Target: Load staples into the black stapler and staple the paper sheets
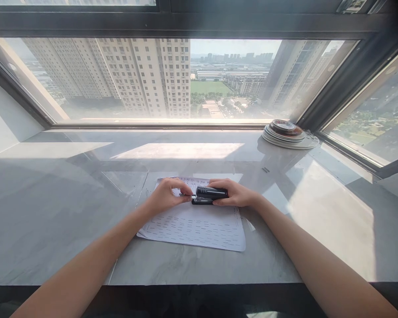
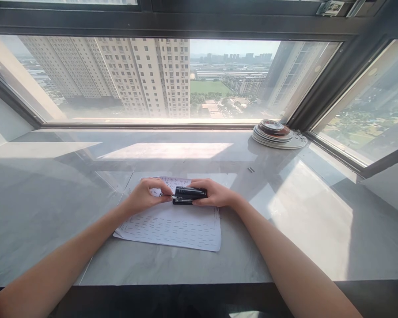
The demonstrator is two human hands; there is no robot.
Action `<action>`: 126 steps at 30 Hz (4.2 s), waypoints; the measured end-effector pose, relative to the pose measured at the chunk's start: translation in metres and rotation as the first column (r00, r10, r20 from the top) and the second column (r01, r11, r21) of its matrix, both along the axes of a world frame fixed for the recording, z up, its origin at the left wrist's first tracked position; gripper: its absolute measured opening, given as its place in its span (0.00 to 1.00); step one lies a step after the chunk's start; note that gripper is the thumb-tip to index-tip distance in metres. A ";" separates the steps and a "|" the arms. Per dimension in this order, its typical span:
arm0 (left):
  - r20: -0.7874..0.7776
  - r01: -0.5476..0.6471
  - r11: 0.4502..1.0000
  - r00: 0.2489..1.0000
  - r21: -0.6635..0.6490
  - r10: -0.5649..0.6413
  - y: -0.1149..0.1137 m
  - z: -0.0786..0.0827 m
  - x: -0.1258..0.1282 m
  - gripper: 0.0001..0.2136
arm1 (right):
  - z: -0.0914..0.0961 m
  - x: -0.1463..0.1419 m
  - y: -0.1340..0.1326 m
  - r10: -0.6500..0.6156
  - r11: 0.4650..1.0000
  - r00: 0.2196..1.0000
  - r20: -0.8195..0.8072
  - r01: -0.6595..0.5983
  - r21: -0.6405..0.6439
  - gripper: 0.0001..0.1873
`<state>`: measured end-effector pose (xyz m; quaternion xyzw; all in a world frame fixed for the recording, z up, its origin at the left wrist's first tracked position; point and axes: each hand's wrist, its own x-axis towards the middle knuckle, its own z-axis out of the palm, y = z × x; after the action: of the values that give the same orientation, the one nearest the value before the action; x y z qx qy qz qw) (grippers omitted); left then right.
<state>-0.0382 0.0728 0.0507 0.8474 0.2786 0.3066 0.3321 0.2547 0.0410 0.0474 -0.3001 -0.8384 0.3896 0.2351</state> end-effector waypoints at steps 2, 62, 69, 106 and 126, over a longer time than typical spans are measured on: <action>0.007 0.006 1.000 1.000 -0.005 -0.006 0.000 0.000 0.000 0.04 | 0.000 0.000 0.000 -0.004 1.000 1.000 -0.002 0.004 -0.002 0.19; -0.071 -0.055 0.971 0.997 -0.233 0.039 0.000 -0.001 -0.001 0.14 | 0.001 0.000 0.001 0.002 1.000 1.000 0.011 -0.001 -0.030 0.15; -0.083 -0.070 0.976 0.995 -0.205 0.054 -0.001 0.000 0.000 0.12 | 0.001 0.000 0.001 0.004 1.000 1.000 0.023 -0.003 -0.020 0.17; -0.185 0.109 0.992 0.978 0.060 -0.097 0.009 -0.007 -0.009 0.19 | -0.002 -0.018 -0.009 0.021 0.995 1.000 0.011 -0.022 0.100 0.19; -0.347 0.090 0.984 0.937 0.155 -0.031 0.027 -0.020 -0.009 0.19 | 0.001 -0.013 -0.007 -0.433 0.857 0.901 0.006 0.410 0.312 0.07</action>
<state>-0.0472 0.0996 0.0309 0.9210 0.2793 0.1661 0.2149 0.2415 0.0338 0.0484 -0.4512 -0.8103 0.1839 0.3257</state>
